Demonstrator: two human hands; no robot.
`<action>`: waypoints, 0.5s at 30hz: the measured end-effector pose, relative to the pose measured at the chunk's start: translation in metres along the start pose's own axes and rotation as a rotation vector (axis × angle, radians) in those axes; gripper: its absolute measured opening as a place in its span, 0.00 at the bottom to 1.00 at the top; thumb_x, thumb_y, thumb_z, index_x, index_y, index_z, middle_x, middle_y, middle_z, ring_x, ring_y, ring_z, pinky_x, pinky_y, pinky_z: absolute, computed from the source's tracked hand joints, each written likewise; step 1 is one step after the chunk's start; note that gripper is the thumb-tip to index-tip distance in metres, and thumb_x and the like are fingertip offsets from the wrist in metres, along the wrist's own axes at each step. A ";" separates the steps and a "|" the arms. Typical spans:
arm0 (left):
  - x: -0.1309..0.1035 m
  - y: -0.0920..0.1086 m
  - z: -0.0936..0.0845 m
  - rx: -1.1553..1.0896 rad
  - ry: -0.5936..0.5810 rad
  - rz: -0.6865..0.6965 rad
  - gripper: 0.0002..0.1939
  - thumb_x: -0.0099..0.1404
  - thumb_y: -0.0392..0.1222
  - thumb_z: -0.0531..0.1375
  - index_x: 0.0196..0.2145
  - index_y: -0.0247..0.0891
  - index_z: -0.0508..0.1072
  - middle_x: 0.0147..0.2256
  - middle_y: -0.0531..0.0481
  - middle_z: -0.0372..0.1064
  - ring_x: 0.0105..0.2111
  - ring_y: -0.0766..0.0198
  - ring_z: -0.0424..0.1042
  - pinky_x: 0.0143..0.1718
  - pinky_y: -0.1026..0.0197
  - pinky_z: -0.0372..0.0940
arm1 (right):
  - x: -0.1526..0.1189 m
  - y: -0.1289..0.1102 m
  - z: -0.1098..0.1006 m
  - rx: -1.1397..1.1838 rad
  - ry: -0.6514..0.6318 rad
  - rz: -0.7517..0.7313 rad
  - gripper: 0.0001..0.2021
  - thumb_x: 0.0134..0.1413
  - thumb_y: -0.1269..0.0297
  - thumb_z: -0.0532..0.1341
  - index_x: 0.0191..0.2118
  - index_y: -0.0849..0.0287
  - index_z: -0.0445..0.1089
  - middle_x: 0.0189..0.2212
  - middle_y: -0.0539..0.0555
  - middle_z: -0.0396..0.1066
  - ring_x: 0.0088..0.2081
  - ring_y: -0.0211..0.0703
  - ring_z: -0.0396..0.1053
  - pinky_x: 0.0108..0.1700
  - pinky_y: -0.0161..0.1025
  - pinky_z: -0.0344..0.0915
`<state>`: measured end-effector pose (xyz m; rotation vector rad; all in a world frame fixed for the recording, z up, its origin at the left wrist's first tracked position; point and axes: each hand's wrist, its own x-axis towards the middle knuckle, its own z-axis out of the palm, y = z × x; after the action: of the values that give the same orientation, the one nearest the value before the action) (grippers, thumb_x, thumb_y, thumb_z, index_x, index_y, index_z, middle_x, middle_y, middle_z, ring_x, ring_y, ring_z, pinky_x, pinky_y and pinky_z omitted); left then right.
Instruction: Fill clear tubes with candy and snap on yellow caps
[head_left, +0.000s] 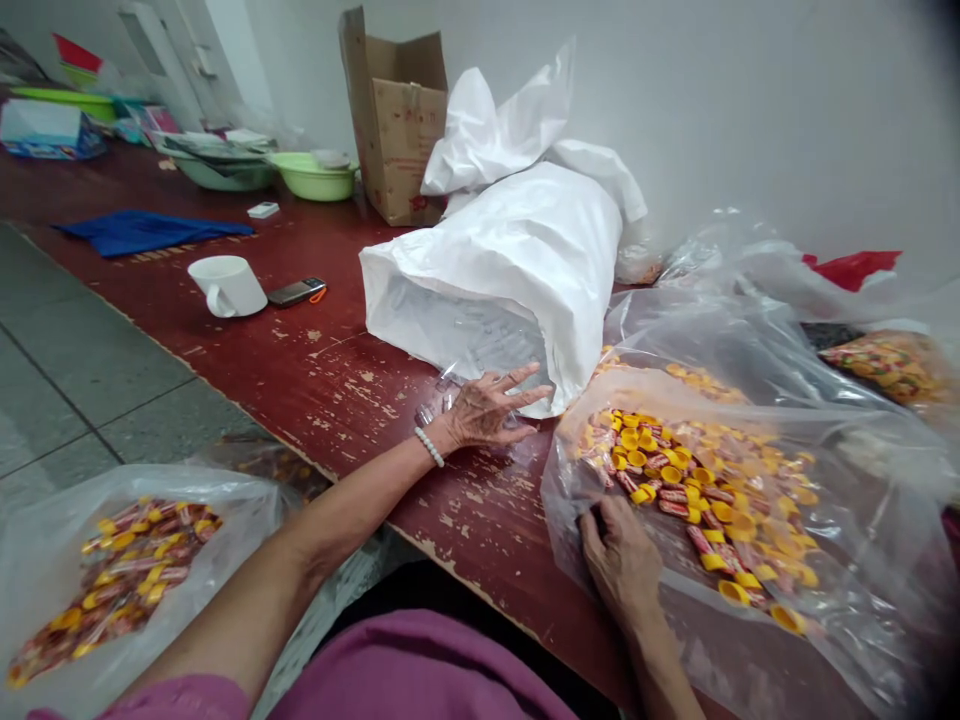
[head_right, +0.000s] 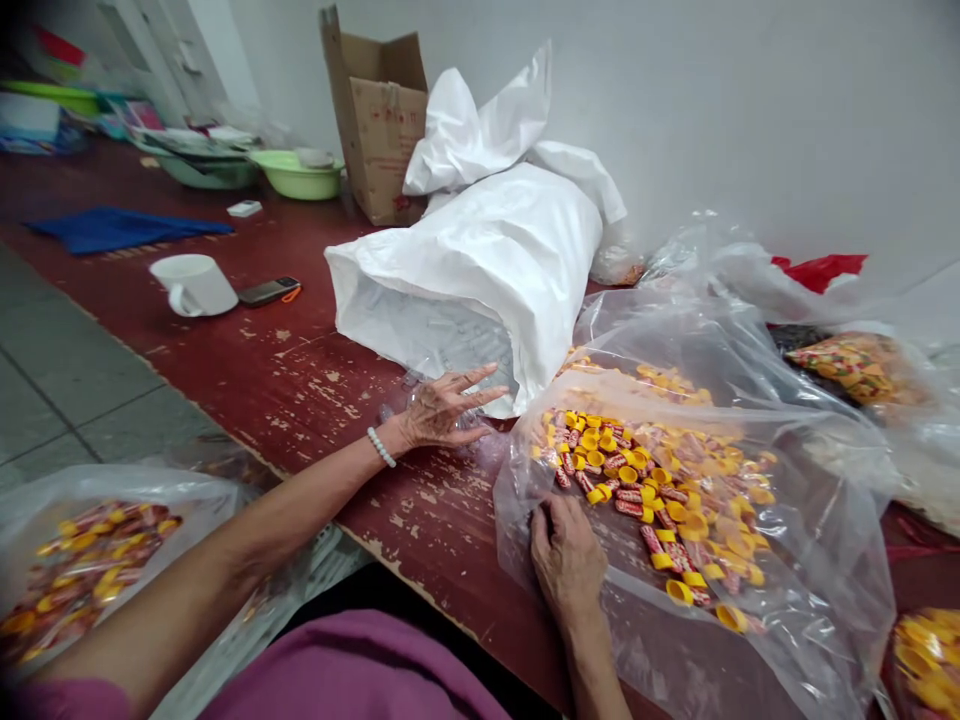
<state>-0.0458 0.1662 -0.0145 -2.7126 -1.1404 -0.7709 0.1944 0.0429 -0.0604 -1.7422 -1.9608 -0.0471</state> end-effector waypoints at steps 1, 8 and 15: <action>0.000 0.000 -0.002 -0.016 0.017 -0.015 0.29 0.63 0.52 0.54 0.61 0.46 0.59 0.63 0.42 0.50 0.53 0.50 0.65 0.50 0.50 0.62 | 0.000 0.000 0.000 0.003 -0.005 0.006 0.13 0.59 0.60 0.50 0.40 0.56 0.71 0.35 0.52 0.71 0.35 0.40 0.69 0.34 0.34 0.60; -0.039 -0.024 -0.041 -0.160 0.367 -0.426 0.18 0.64 0.35 0.50 0.51 0.33 0.67 0.46 0.42 0.71 0.39 0.62 0.72 0.40 0.59 0.68 | -0.001 0.000 -0.001 0.015 -0.015 0.018 0.15 0.59 0.60 0.49 0.40 0.57 0.71 0.34 0.53 0.71 0.36 0.42 0.69 0.35 0.35 0.60; -0.124 -0.020 -0.055 -0.073 0.041 -0.234 0.24 0.52 0.23 0.47 0.43 0.36 0.70 0.44 0.44 0.69 0.49 0.58 0.66 0.55 0.54 0.60 | -0.001 0.000 0.000 0.020 -0.044 0.052 0.14 0.59 0.60 0.50 0.40 0.56 0.71 0.36 0.52 0.71 0.38 0.42 0.69 0.35 0.35 0.59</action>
<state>-0.1560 0.0857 -0.0291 -2.6370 -1.4658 -0.9109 0.1947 0.0422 -0.0605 -1.7949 -1.9389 0.0298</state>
